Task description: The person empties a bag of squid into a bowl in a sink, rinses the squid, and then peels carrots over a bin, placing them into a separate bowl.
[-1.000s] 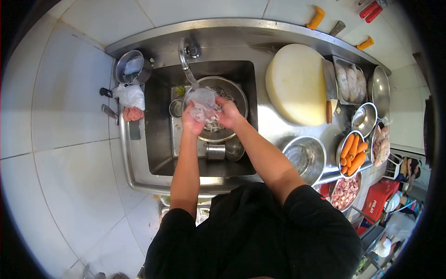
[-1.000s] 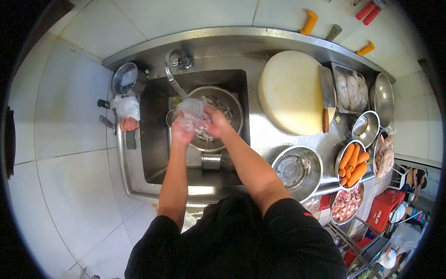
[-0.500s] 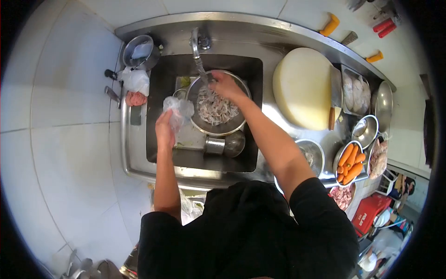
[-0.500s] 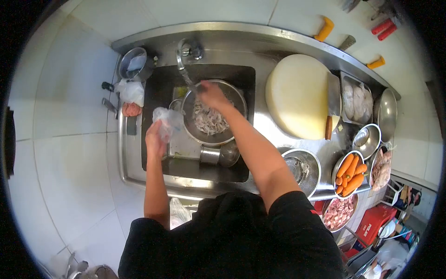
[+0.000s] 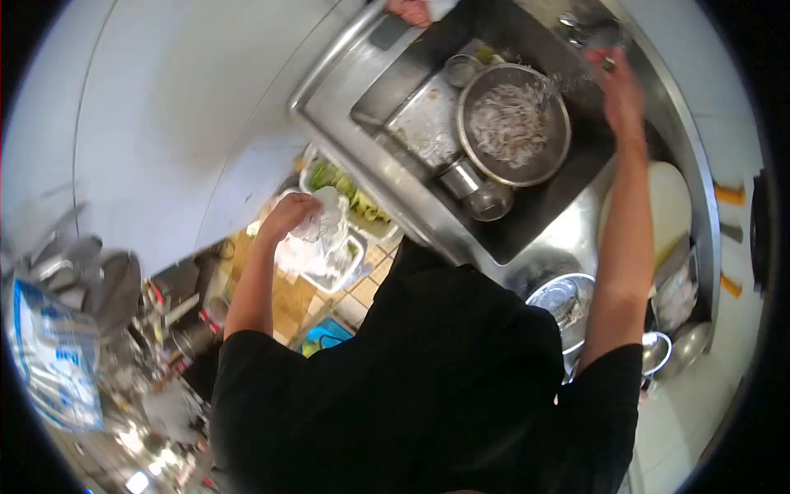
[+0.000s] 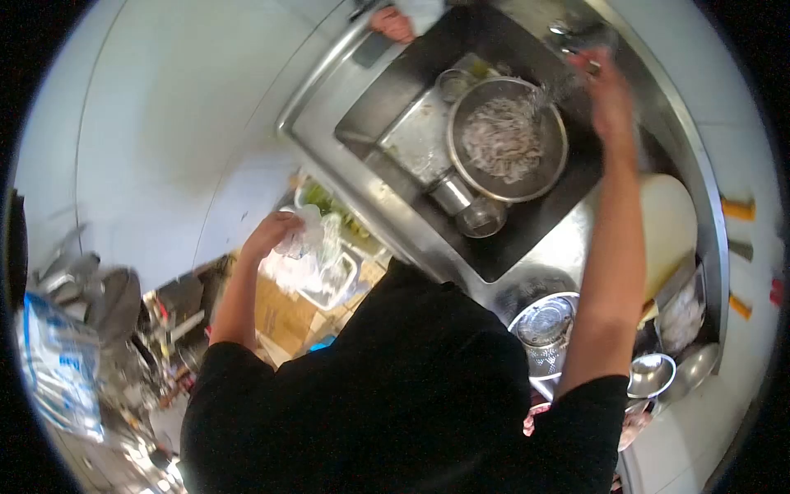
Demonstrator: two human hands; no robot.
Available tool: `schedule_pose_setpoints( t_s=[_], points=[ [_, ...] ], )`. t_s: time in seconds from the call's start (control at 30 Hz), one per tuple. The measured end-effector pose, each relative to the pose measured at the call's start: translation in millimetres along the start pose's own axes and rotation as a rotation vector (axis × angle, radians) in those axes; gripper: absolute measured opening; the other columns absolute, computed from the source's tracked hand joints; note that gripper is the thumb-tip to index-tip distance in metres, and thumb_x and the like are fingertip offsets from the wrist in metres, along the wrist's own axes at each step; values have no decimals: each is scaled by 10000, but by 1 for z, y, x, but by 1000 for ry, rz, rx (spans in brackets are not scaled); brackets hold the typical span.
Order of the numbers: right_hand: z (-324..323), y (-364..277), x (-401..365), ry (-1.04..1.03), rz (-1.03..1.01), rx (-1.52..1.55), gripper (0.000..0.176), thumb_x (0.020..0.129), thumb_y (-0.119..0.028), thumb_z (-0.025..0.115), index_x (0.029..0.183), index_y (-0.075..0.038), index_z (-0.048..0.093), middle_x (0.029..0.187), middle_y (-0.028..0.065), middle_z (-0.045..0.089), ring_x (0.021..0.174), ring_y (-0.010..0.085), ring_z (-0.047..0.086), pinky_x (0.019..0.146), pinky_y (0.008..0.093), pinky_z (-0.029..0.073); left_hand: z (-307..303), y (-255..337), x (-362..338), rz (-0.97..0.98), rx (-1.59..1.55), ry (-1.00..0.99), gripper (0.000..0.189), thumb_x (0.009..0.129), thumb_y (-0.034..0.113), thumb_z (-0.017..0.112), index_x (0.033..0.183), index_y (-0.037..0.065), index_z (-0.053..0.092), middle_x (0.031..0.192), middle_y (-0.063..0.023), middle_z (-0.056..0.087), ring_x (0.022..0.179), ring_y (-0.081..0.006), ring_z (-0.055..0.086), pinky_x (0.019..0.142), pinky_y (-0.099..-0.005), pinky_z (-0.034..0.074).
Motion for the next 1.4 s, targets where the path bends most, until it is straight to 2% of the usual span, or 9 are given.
schedule_pose_setpoints(
  t_s=[0.17,0.27,0.3,0.37,0.57,0.73,0.9,1.07,1.4],
  points=[
    [-16,4,-4,-92,55,87,515,997,-528,434,1194,-81,594,1234,61,628,1293,175,464,1084,390,282,0,-153,-11,55,147,-93,289,876,265,626,752,6,658,641,-74,598,592,-144,560,569,-347,452],
    [-27,20,2,-88,21,89,511,991,-529,443,1184,-88,615,1235,79,636,1250,177,501,1055,375,313,9,-257,15,-149,541,-80,383,867,383,668,991,23,714,983,-188,706,903,-288,667,814,-391,507],
    [-16,6,-12,-58,24,135,510,994,-522,441,1189,-83,614,1215,84,646,1213,176,526,1026,354,331,-3,-289,21,-80,492,194,403,850,307,693,1114,4,658,970,-196,695,922,-289,669,830,-365,521],
    [-18,12,-16,29,97,73,560,972,-544,478,1256,-73,581,1192,73,660,1202,177,538,985,312,336,9,-208,3,-243,901,182,529,822,370,711,1179,-11,627,1134,-257,639,1075,-381,603,964,-420,454],
    [-35,66,-84,204,249,337,574,944,-441,596,1321,-17,510,1174,111,647,1049,188,611,855,329,473,38,78,2,656,226,573,191,866,67,614,1041,10,666,963,-153,660,825,-276,622,787,-364,499],
    [-42,101,-221,256,390,314,457,938,-358,629,1224,-5,586,1118,115,667,961,211,650,819,321,499,166,214,99,767,85,142,230,881,113,651,1096,34,671,1021,-117,677,882,-216,646,831,-314,500],
    [-68,108,-361,461,438,380,398,947,-250,626,1226,28,571,1122,176,655,993,253,656,917,355,513,359,233,258,763,372,-285,472,813,187,738,1203,-36,591,1147,-169,660,1063,-272,635,916,-350,488],
    [-82,86,-444,685,418,508,335,945,-174,613,1213,23,577,1105,167,660,967,232,661,878,344,526,452,290,313,551,573,-192,556,783,318,735,1173,-58,607,1276,-251,570,1193,-364,548,1009,-419,435],
    [-90,118,-518,1105,579,379,233,952,-156,604,1119,7,616,989,117,680,842,176,664,791,310,532,482,290,363,287,893,-167,542,796,500,650,1126,72,682,1046,-176,699,989,-353,664,830,-459,519]
  ],
)
Point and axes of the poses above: each hand's wrist, its own x-axis towards the middle knuckle, its own z-axis out of the palm, y = z × x, the point moved 8 cm from there along x, towards the middle knuckle
